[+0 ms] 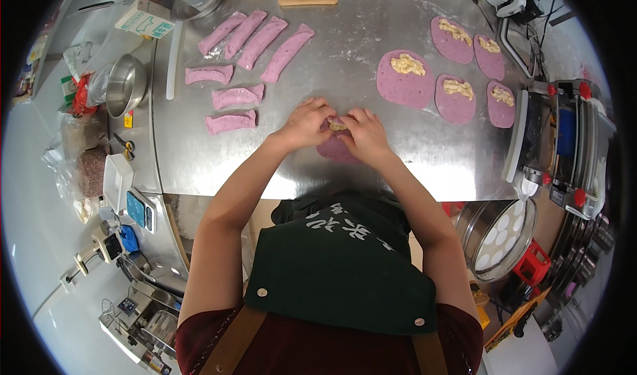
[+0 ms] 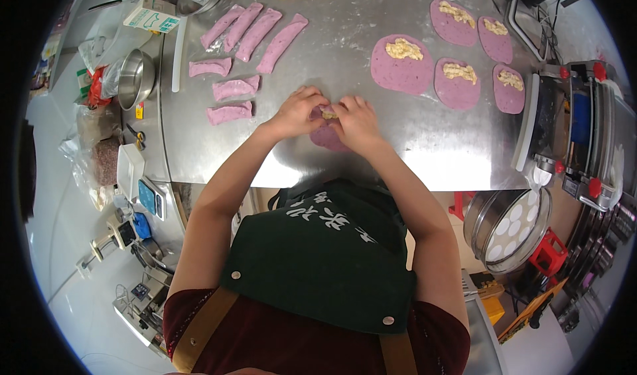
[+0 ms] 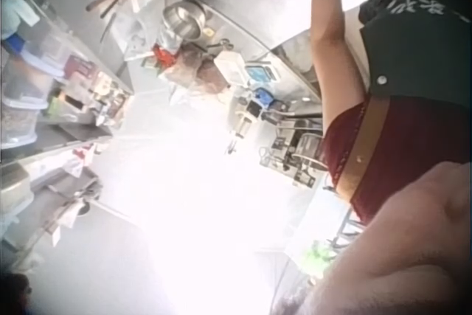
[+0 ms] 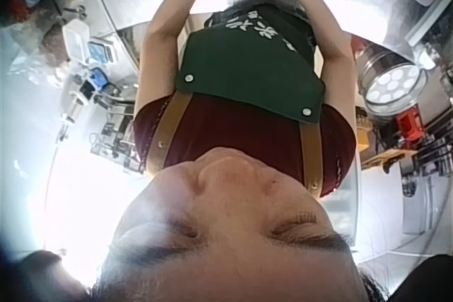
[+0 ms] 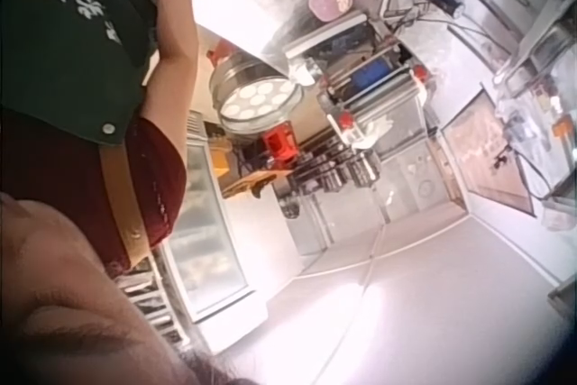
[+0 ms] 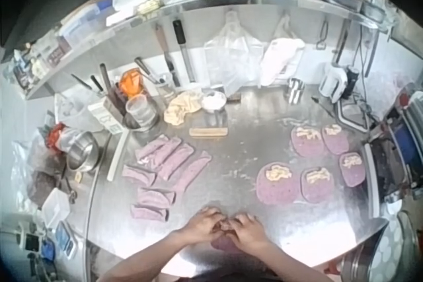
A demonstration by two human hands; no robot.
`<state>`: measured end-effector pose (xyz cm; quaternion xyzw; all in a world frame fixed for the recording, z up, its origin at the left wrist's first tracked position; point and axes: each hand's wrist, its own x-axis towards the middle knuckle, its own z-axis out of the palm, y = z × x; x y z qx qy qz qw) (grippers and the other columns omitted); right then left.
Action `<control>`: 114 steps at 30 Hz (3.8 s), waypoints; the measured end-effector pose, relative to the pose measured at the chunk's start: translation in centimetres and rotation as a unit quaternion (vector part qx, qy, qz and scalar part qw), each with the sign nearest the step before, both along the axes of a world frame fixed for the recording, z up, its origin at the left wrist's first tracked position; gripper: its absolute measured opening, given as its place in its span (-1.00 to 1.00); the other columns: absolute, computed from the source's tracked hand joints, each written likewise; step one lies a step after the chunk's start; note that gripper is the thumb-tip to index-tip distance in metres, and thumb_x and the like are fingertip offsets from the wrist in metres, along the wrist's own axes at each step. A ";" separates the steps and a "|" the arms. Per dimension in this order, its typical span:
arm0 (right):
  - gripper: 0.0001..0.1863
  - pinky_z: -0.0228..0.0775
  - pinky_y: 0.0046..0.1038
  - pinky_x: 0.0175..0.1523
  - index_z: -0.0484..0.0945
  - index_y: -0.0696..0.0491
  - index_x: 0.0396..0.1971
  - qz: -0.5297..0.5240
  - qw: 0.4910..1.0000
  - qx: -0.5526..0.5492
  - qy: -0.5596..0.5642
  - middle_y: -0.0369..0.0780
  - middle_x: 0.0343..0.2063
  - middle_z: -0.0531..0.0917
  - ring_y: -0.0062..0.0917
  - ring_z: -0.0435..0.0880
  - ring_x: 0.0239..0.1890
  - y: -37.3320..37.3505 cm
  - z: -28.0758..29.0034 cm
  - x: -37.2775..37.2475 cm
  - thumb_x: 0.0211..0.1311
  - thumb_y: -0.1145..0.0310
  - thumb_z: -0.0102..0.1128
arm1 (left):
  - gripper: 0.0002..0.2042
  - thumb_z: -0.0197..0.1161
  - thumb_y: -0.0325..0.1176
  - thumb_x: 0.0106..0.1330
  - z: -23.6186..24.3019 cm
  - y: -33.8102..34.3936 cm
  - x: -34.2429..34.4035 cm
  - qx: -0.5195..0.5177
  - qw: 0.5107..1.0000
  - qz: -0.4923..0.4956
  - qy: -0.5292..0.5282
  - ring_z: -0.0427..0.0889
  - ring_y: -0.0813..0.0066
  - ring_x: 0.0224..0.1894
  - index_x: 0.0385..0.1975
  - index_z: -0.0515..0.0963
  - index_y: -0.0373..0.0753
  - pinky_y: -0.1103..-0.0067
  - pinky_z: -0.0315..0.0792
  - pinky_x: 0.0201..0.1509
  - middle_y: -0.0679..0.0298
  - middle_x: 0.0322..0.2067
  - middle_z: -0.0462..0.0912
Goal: Rolling and shaping purple dough filled with a yellow paste into cylindrical forms on a stainless steel table.
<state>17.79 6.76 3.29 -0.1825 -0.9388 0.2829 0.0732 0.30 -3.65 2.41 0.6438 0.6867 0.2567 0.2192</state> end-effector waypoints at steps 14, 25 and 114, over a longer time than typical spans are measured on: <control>-0.88 0.39 -0.26 -0.11 0.63 0.07 -0.40 -0.062 0.998 -0.005 0.028 -0.20 -0.36 0.57 -0.26 0.52 -0.20 2.5 -2.2 0.3 0.07 0.38 0.18 | -0.83 0.15 -0.33 0.21 -0.6 1.8 0.9 -0.006 1.000 0.008 0.008 0.50 0.12 -0.15 -0.29 0.56 -0.27 0.34 0.38 -0.02 0.14 -0.33 0.54; -0.89 0.37 -0.25 -0.11 0.65 0.01 -0.45 -0.040 0.998 -0.053 -0.018 -0.22 -0.39 0.55 -0.27 0.51 -0.21 4.0 -2.0 0.9 0.05 0.35 0.20 | -0.86 0.20 -0.36 0.15 -0.9 2.7 1.4 -0.072 0.997 -0.009 0.000 0.49 0.12 -0.14 -0.34 0.56 -0.25 0.34 0.38 -0.02 0.15 -0.33 0.54; -0.81 0.31 -0.28 -0.09 0.56 0.03 -0.40 -0.002 0.995 0.085 0.058 -0.26 -0.35 0.50 -0.33 0.48 -0.20 0.6 -1.4 2.0 -0.03 0.31 0.29 | -0.76 0.26 -0.43 0.07 0.4 -0.9 1.9 0.009 0.997 0.002 0.083 0.48 0.21 -0.11 -0.22 0.54 -0.23 0.39 0.38 -0.01 0.22 -0.23 0.50</control>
